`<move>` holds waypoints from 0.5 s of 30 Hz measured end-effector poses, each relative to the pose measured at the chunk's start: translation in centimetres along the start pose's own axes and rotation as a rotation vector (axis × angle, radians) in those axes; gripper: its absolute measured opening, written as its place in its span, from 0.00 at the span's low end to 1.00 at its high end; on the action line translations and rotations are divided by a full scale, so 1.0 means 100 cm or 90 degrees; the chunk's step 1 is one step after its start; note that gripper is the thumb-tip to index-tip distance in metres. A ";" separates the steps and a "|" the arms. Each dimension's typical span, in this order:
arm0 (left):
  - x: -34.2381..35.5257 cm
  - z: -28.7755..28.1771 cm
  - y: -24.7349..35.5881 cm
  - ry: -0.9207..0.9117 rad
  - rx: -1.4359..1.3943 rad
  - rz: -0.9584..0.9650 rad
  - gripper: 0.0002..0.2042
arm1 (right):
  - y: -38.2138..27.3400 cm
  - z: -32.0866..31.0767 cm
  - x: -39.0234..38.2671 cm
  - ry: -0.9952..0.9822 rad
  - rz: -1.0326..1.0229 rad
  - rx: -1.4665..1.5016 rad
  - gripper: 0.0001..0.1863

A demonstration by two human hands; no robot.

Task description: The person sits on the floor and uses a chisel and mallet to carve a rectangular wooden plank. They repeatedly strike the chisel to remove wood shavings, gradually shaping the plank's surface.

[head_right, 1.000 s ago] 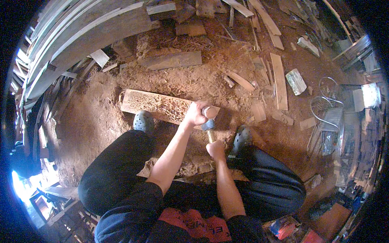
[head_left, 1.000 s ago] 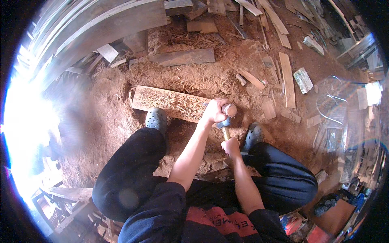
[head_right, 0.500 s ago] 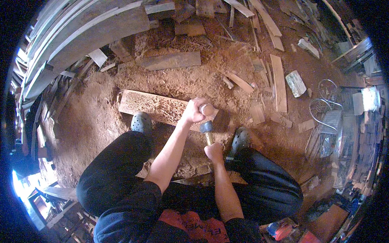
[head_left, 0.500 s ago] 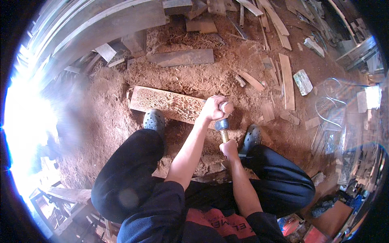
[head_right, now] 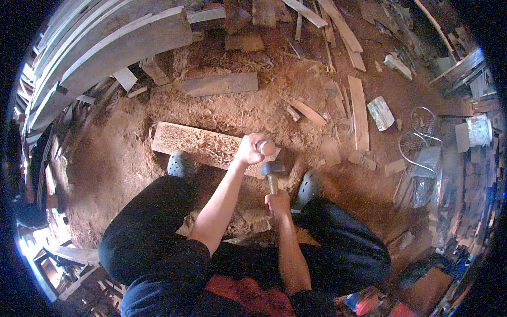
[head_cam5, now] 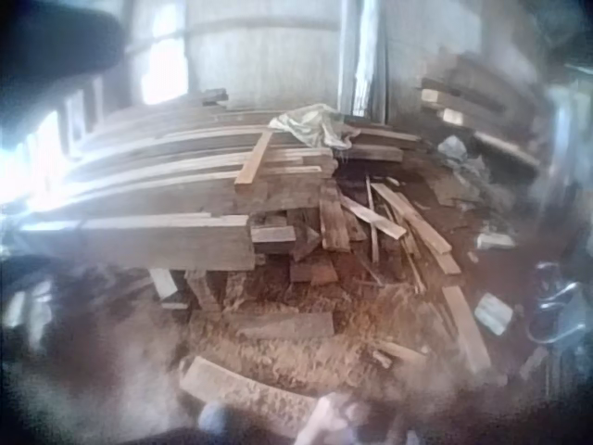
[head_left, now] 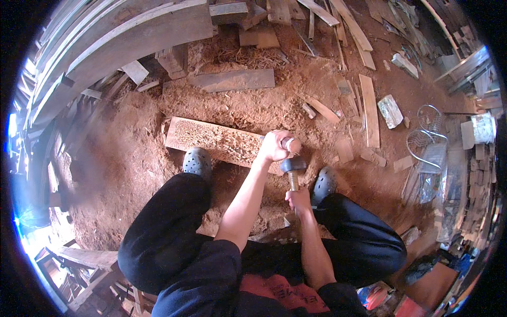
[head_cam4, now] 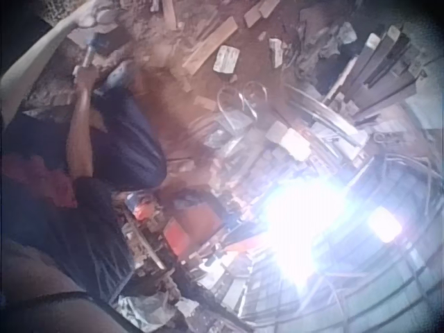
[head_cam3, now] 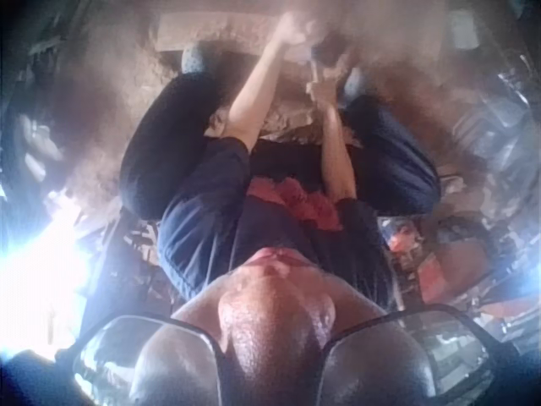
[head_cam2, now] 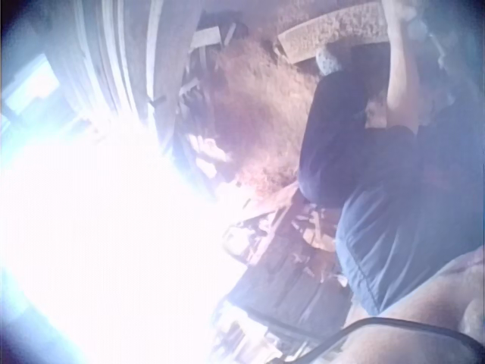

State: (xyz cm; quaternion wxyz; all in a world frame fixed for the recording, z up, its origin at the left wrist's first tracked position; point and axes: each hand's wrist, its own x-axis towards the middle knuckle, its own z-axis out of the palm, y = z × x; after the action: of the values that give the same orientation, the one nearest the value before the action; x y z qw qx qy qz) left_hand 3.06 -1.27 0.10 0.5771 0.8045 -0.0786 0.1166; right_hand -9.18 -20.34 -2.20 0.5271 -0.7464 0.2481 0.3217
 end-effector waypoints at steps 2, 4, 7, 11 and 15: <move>0.004 0.001 0.006 -0.005 -0.005 -0.014 0.14 | -0.034 -0.009 -0.024 0.088 -0.012 0.048 0.06; 0.003 0.000 0.000 -0.012 0.024 -0.034 0.13 | -0.096 -0.019 -0.069 0.088 -0.054 0.301 0.11; 0.002 0.001 0.001 -0.026 -0.021 -0.021 0.12 | -0.153 -0.065 -0.124 0.178 -0.274 0.415 0.12; 0.000 0.002 0.007 -0.027 0.014 -0.009 0.12 | -0.197 -0.084 -0.164 0.241 -0.630 0.482 0.11; 0.006 0.006 0.009 -0.029 0.011 -0.031 0.11 | -0.156 -0.027 -0.118 0.438 -0.562 0.396 0.06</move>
State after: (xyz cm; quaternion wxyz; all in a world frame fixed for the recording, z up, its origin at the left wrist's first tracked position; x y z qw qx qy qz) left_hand 3.50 -2.08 0.95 0.5711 0.8133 -0.0712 0.0851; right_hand -5.44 -17.49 16.98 0.6921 -0.6510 0.1543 -0.2709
